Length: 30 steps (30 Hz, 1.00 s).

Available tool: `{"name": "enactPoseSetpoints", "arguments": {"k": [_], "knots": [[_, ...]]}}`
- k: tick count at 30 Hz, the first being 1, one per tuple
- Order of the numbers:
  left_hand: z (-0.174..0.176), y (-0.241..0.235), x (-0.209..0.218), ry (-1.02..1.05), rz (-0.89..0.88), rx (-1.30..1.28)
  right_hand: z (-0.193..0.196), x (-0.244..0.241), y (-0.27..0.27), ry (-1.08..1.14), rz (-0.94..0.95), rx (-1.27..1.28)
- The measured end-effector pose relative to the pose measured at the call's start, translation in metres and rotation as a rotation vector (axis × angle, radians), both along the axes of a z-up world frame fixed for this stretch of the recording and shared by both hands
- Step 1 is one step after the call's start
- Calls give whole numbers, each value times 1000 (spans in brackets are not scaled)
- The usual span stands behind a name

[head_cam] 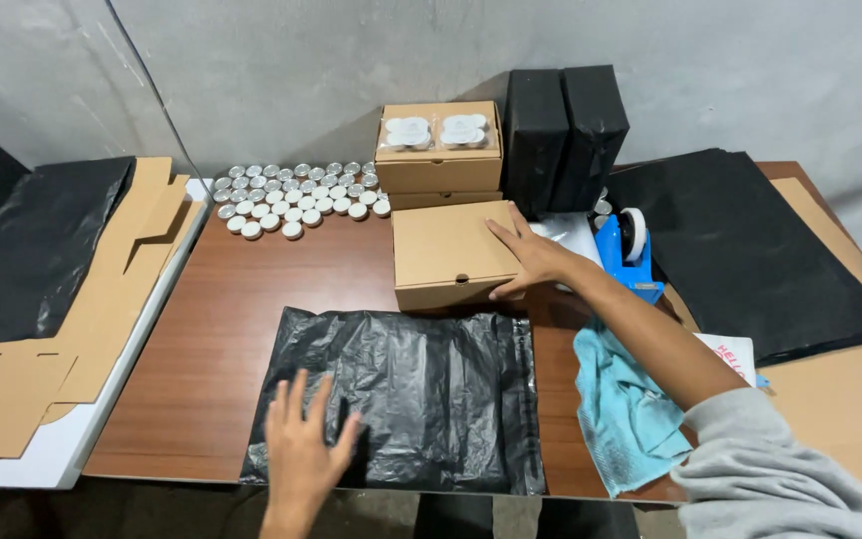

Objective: Packing small candle tins into a plastic bag, assembling a cardboard box to hold them, and placing the box into a shipping mailer.

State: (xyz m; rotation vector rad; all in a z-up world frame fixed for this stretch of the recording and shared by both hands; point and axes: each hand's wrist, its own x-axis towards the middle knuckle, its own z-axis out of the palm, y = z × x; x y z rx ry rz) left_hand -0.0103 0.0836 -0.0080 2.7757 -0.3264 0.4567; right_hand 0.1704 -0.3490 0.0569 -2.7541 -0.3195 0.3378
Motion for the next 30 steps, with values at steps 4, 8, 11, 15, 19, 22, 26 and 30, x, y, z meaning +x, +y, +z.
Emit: {"name": "enactPoseSetpoints", "arguments": {"k": [4, 8, 11, 15, 19, 22, 26, 30], "knots": [[-21, -15, -5, -18, -129, -10, -19, -9, 0, -65, -34, 19], [-32, -7, 4, 142, -130, 4, -19, -31, -11, -292, 76, 37], [-35, -4, 5, 147, -133, -3, -19, -25, -20, -255, 125, 79], [-35, -5, 6, 214, -125, 1, -22, -13, -10, -135, 133, 178], [-36, -5, 7, 171, -132, 13, -51, 3, -19, -324, 230, 313], [-38, -2, 11, 230, -127, -1, -48, 1, -15, -426, 252, 400], [-26, -8, 8, -75, -134, 77, -19, -14, -5, -524, 218, 480], [13, -71, -9, -206, -225, -208, 24, -51, -7, -605, 168, 569]]}}
